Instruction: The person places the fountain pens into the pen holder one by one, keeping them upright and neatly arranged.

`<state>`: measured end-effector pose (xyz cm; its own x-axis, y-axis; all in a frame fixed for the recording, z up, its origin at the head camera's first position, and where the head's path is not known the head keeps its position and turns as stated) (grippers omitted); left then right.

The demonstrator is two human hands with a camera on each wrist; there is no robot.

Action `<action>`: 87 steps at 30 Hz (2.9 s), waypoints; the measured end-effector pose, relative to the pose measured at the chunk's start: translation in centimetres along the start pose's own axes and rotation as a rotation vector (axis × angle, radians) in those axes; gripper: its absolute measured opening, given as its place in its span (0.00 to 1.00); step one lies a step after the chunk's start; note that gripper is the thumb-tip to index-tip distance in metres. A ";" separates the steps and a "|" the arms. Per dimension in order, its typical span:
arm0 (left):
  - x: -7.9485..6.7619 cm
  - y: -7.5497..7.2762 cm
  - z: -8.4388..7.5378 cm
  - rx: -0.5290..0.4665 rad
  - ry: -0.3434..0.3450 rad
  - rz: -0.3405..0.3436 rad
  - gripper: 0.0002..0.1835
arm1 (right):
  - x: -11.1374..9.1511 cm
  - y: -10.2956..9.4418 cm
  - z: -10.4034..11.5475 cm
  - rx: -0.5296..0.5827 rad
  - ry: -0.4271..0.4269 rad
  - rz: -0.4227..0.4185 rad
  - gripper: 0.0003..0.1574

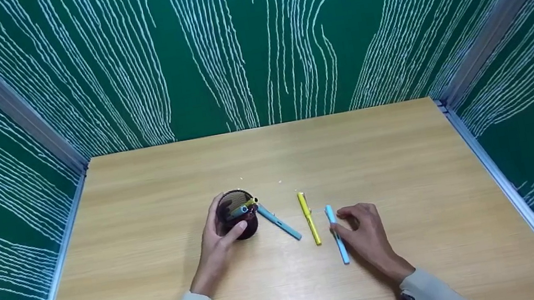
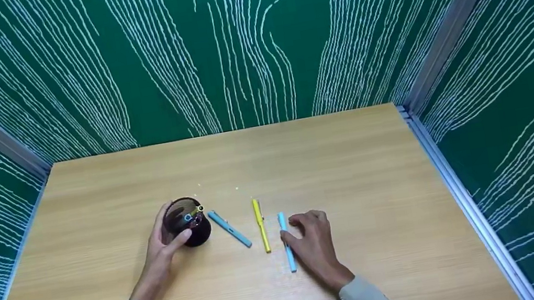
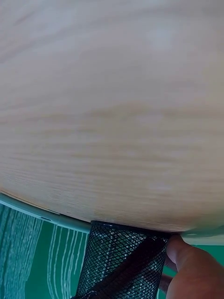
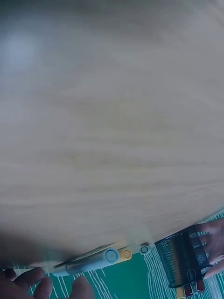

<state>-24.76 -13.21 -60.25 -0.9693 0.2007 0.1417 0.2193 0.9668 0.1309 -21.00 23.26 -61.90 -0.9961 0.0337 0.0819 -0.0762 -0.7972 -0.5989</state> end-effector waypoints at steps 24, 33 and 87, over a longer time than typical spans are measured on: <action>0.2 -0.1 -0.4 0.035 -0.052 0.069 0.57 | -0.2 1.1 0.1 -0.088 -0.016 -0.082 0.25; 0.5 0.1 -1.2 0.126 -0.036 0.091 0.57 | -0.3 1.2 0.1 -0.116 0.010 -0.102 0.25; 0.4 0.1 -0.6 0.106 -0.057 0.050 0.50 | -0.5 0.2 -0.3 0.053 -0.005 -0.155 0.09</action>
<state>-25.02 -13.10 -59.57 -0.9628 0.2553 0.0888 0.2579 0.9660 0.0197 -20.53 23.28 -62.31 -0.9723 0.1560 0.1742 -0.2265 -0.8131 -0.5362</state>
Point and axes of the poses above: each hand's wrist, its own x-axis towards the middle knuckle, its own y-axis out of the palm, z = x × y, the point moved 9 cm from there along x, towards the middle knuckle, and after that the axes turned 6 degrees about z, right-handed, at the moved point
